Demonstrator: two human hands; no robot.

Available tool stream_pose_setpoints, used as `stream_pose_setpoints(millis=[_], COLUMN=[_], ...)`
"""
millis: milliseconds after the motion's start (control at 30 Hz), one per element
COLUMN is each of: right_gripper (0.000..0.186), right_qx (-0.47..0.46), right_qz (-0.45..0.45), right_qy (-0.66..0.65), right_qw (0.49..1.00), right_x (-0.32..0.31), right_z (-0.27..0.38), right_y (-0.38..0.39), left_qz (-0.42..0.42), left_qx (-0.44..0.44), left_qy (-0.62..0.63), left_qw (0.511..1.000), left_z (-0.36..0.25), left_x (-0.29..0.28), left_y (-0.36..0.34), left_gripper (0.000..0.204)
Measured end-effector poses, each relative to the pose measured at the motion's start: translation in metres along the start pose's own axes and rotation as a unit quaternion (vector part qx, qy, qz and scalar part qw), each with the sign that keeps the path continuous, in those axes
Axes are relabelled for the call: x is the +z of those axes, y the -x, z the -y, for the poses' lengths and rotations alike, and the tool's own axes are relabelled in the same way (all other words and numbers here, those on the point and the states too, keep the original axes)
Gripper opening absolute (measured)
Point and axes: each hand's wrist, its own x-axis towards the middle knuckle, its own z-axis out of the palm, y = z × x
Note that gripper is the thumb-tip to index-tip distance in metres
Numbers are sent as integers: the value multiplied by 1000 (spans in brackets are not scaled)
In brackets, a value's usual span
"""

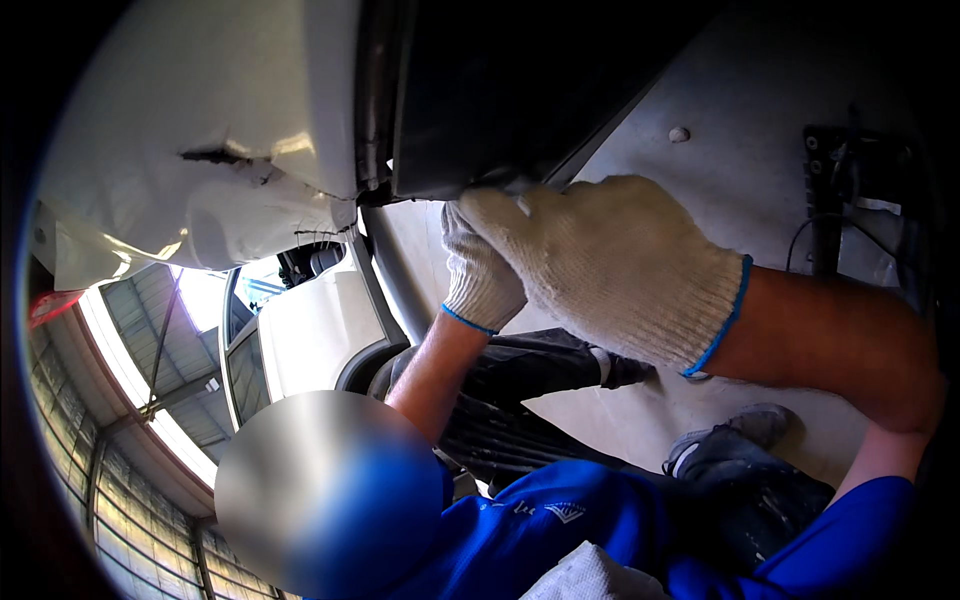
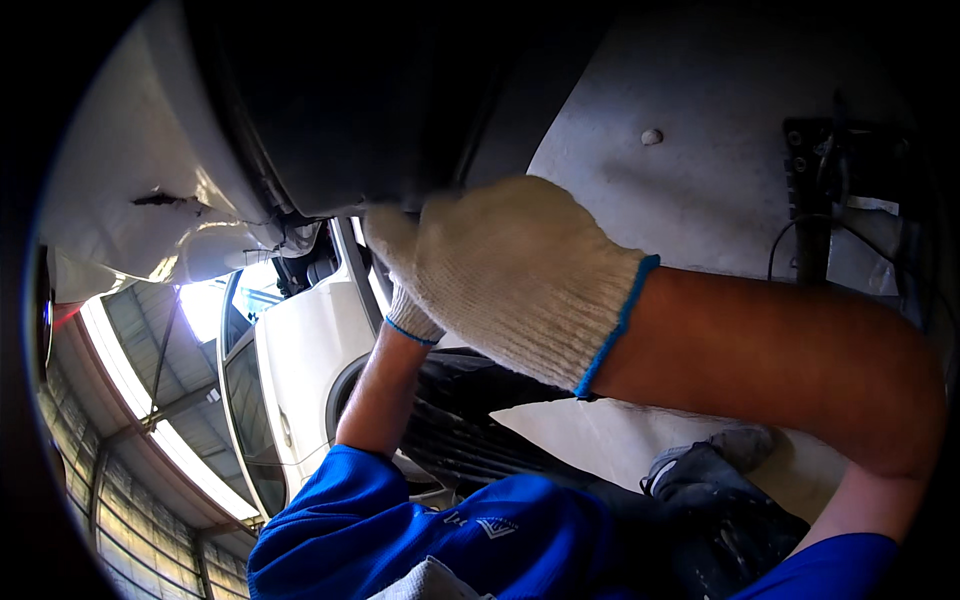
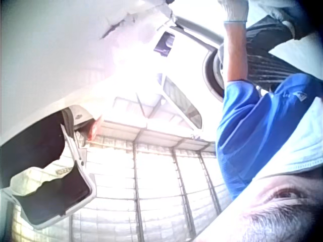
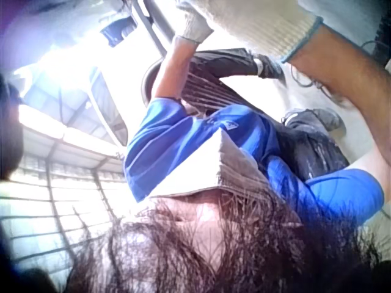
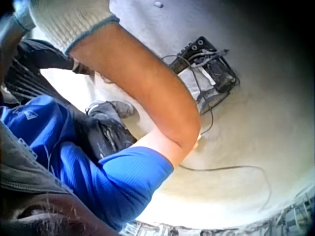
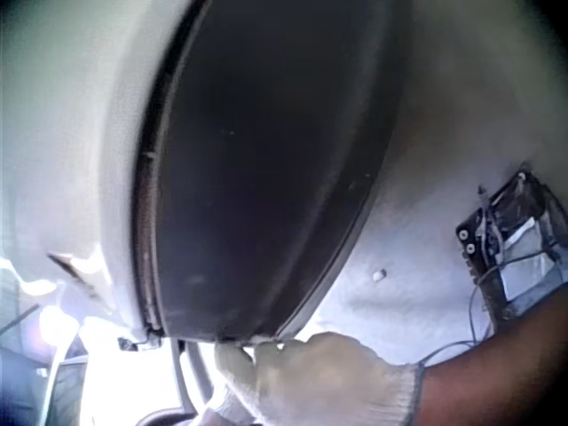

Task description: The person uses a hot glue gun to apply adhesive to the damaged area of a white car bumper. They then press a black plastic trim piece into place along the lower edge of the bumper.

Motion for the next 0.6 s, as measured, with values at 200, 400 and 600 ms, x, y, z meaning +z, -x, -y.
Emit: stream_pose_setpoints(millis=[200,400,600], right_gripper=[47,41,40], right_qx=[46,141,208], right_qz=[50,92,97], right_qy=[25,107,200], right_qw=[997,980,952], right_x=[-12,-11,-12], right_z=[9,22,42], right_y=[19,45,34], left_qz=[-72,-71,-96], left_qx=[27,34,102], left_qy=[43,40,110], left_qw=[996,996,984], left_z=[-6,17,44], left_x=[-12,-10,-1], left_y=[-6,1,2], left_gripper=[67,70,73])
